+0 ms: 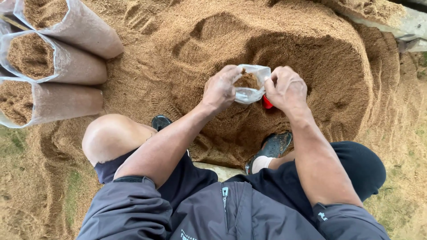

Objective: Filling small plastic bags with substrate using a hand scoop from a large pile.

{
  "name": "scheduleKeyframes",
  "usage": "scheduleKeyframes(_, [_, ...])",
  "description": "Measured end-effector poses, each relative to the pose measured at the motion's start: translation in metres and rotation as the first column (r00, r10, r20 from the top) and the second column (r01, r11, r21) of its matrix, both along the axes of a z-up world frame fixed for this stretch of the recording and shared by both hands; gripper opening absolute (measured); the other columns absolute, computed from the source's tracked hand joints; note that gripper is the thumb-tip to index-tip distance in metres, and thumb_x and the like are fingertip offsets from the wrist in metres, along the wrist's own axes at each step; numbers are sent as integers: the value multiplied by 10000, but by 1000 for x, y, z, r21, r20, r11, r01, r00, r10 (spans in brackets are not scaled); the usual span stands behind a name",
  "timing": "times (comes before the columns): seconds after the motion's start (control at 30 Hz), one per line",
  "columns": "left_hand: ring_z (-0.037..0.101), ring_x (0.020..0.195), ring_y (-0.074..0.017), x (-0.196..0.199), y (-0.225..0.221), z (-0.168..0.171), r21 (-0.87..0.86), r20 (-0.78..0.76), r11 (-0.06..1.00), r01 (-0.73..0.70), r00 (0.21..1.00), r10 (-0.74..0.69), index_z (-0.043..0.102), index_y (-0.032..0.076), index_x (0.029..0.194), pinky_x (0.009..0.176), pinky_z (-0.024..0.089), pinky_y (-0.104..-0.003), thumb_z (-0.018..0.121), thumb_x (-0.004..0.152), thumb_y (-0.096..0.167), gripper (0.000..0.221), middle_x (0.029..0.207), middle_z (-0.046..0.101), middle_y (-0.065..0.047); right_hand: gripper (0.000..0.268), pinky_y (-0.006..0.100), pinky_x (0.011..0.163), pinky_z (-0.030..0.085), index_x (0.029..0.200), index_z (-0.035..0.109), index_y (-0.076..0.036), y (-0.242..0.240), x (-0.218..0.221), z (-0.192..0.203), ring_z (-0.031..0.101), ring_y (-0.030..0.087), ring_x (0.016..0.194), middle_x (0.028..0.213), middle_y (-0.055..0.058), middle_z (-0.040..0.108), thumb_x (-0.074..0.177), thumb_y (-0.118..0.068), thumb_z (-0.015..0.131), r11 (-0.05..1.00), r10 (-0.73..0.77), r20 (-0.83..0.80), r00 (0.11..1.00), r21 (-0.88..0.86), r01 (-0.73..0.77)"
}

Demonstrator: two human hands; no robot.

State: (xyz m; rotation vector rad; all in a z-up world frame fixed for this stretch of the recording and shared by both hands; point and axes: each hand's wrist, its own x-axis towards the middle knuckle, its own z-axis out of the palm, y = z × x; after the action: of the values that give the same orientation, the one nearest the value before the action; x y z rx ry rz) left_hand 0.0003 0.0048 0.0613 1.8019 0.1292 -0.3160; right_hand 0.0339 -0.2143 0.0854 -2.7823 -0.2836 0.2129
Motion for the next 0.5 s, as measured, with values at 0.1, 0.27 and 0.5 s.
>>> scheduleKeyframes(0.1, [658,1185,-354,-6,-2,-9,-38,-66,999,20,998,-22,606,84,1370,1057,500,-572,497,952,71,432,1347,628,-139,150,472,783,590,949,709,-90,13,1,22,714,368,907,940,146,657,885,-111,575,981,156,9,988,119,-156])
scheduleKeyframes(0.27, [576,1308,-409,-4,-8,-3,142,0,981,131,991,-132,567,61,1425,1122,434,-601,476,896,-20,542,1454,580,-129,297,481,888,584,1093,672,-7,53,9,35,693,390,1010,1042,227,661,873,-199,617,910,413,-265,871,95,-403])
scheduleKeyframes(0.5, [672,1164,-433,8,-11,23,-59,-147,998,-1,989,-7,594,185,1413,1043,444,-604,512,929,215,492,1208,725,-153,861,522,1026,561,1292,651,-43,68,27,-46,681,393,1186,1193,211,724,689,-614,877,793,302,-715,631,-178,-582])
